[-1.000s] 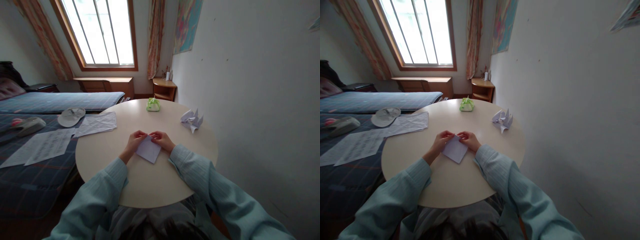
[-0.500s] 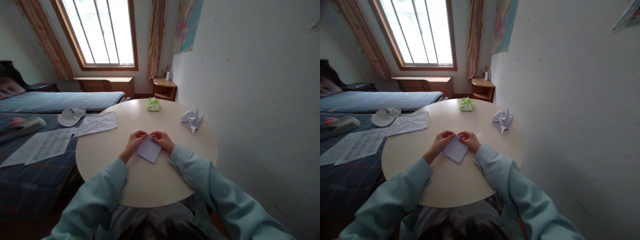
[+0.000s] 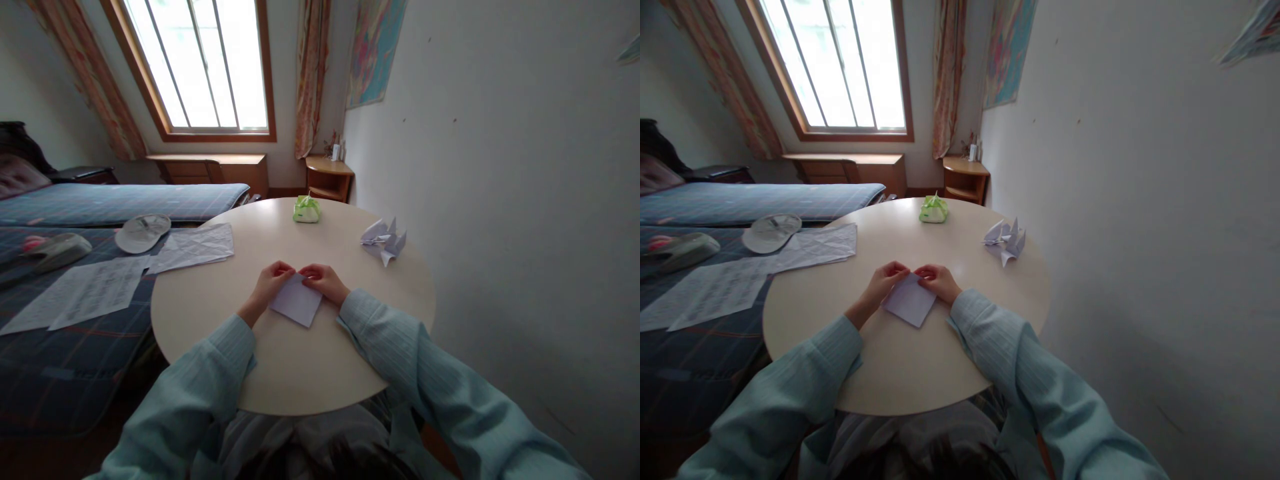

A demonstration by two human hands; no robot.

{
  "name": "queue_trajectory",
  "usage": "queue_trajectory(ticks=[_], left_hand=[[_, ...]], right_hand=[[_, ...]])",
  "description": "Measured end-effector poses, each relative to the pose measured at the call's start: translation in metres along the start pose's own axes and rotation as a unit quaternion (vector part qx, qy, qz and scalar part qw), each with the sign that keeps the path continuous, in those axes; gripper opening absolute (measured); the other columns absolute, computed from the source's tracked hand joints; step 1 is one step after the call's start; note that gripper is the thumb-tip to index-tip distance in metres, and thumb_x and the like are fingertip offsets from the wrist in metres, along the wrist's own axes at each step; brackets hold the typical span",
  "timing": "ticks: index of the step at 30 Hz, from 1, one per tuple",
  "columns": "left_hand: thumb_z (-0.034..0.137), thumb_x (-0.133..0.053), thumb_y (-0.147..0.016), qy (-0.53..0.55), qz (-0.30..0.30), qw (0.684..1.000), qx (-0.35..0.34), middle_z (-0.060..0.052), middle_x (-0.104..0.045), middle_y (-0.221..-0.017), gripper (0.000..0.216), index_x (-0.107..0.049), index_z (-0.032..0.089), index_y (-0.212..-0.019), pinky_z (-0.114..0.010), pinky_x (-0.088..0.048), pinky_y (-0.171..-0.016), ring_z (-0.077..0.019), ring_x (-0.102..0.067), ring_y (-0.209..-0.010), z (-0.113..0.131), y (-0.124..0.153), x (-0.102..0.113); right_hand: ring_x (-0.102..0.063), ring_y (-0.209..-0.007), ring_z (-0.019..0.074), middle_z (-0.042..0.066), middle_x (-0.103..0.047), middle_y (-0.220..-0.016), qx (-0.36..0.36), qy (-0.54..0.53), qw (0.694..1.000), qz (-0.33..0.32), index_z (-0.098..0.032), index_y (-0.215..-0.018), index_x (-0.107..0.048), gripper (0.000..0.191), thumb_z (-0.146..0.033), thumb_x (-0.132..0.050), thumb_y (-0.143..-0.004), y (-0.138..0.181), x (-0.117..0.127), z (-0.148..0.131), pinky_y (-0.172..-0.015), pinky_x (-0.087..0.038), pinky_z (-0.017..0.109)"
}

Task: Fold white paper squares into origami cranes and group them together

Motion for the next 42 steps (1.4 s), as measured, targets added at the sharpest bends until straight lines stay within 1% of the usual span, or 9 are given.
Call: queue_trajectory(ticks=[4, 9, 14, 19, 24, 29, 34, 38, 42], left_hand=[[0.034, -0.068, -0.053, -0.008, -0.018, 1.000, 0.021, -0.001, -0.062, -0.065, 0.033, -0.061, 0.014, -0.079, -0.021, -0.039, -0.051, -0.0125, -0.054, -0.058, -0.010, -0.001, 0.000], [0.035, -0.065, -0.056, -0.045, -0.016, 0.999, -0.007, -0.003, -0.062, -0.064, 0.028, -0.064, 0.013, -0.074, -0.021, -0.039, -0.051, -0.0123, -0.053, -0.056, -0.018, -0.007, 0.004], [0.032, -0.063, -0.057, -0.065, 0.021, 0.998, -0.009, 0.000, -0.057, -0.054, 0.022, -0.063, 0.013, -0.069, -0.021, -0.036, -0.042, -0.0101, -0.049, -0.046, -0.013, -0.006, 0.007], [0.030, -0.062, -0.057, -0.058, 0.059, 0.997, 0.001, 0.002, -0.053, -0.052, 0.021, -0.062, 0.013, -0.069, -0.020, -0.033, -0.037, -0.0064, -0.043, -0.038, -0.007, -0.002, 0.011], [0.031, -0.061, -0.059, -0.037, 0.044, 0.998, 0.008, 0.001, -0.056, -0.058, 0.028, -0.063, 0.011, -0.078, -0.018, -0.034, -0.039, -0.0062, -0.044, -0.043, -0.010, -0.001, 0.011], [0.026, -0.058, -0.065, -0.158, 0.040, 0.986, -0.033, -0.003, -0.063, -0.070, 0.026, -0.062, 0.013, -0.086, -0.022, -0.043, -0.052, -0.0118, -0.055, -0.059, -0.012, -0.006, 0.014], [0.013, -0.057, -0.065, -0.348, 0.055, 0.927, -0.127, -0.008, -0.062, -0.093, 0.048, -0.050, 0.015, -0.112, -0.033, -0.045, -0.078, -0.0171, -0.057, -0.082, -0.005, -0.005, 0.013], [0.008, -0.043, -0.073, -0.390, -0.050, 0.894, -0.216, -0.007, -0.055, -0.113, 0.046, -0.046, 0.019, -0.117, -0.031, -0.040, -0.090, -0.0159, -0.052, -0.101, -0.002, 0.001, -0.004], [0.023, -0.038, -0.081, -0.436, -0.170, 0.859, -0.208, -0.008, -0.047, -0.126, 0.039, -0.048, 0.016, -0.118, -0.032, -0.029, -0.100, -0.0174, -0.040, -0.117, -0.008, 0.006, -0.019]], right_hand=[[-0.060, -0.070, 0.0124, 0.003, -0.065, -0.077, 0.011, -0.005, 0.997, 0.074, -0.015, -0.076, -0.060, 0.020, -0.017, -0.061, -0.057, -0.002, 0.009, 0.002, -0.070, -0.048, 0.028], [-0.060, -0.073, 0.0129, 0.003, -0.064, -0.080, 0.023, -0.010, 0.988, 0.154, -0.017, -0.076, -0.059, 0.018, -0.016, -0.061, -0.058, -0.003, 0.019, 0.001, -0.073, -0.048, 0.028], [-0.059, -0.071, 0.0126, 0.003, -0.064, -0.079, 0.016, -0.002, 0.987, 0.159, -0.017, -0.078, -0.058, 0.020, -0.018, -0.062, -0.058, -0.004, 0.021, 0.001, -0.068, -0.047, 0.027], [-0.056, -0.061, 0.0115, 0.000, -0.062, -0.068, -0.041, -0.012, 0.993, 0.110, -0.015, -0.076, -0.059, 0.024, -0.023, -0.066, -0.054, -0.004, 0.018, 0.009, -0.057, -0.044, 0.023], [-0.056, -0.060, 0.0124, 0.000, -0.063, -0.066, -0.054, 0.020, 0.995, 0.076, -0.013, -0.073, -0.060, 0.019, -0.025, -0.063, -0.058, -0.004, 0.016, 0.013, -0.058, -0.043, 0.024], [-0.058, -0.071, 0.0151, 0.003, -0.065, -0.077, -0.026, 0.178, 0.981, 0.072, -0.015, -0.081, -0.062, 0.016, -0.018, -0.053, -0.068, -0.006, 0.021, 0.003, -0.067, -0.045, 0.027], [-0.056, -0.078, 0.0181, 0.008, -0.062, -0.088, 0.034, 0.392, 0.912, 0.113, -0.014, -0.090, -0.062, 0.026, -0.016, -0.058, -0.065, 0.000, 0.027, -0.015, -0.077, -0.043, 0.033], [-0.052, -0.097, 0.0186, 0.007, -0.059, -0.100, 0.102, 0.412, 0.903, 0.063, -0.016, -0.090, -0.062, 0.030, -0.006, -0.055, -0.063, 0.000, 0.022, -0.018, -0.090, -0.038, 0.034], [-0.053, -0.101, 0.0150, 0.003, -0.060, -0.104, 0.121, 0.381, 0.916, -0.037, -0.020, -0.092, -0.062, 0.033, -0.003, -0.047, -0.067, 0.000, 0.013, -0.012, -0.094, -0.037, 0.032]])
Point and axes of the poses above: each hand's wrist, its own y-axis away from the middle knuckle, its own x-axis out of the back of the hand, z = x × y, the point moved 5 cm from there along -y, towards the middle knuckle
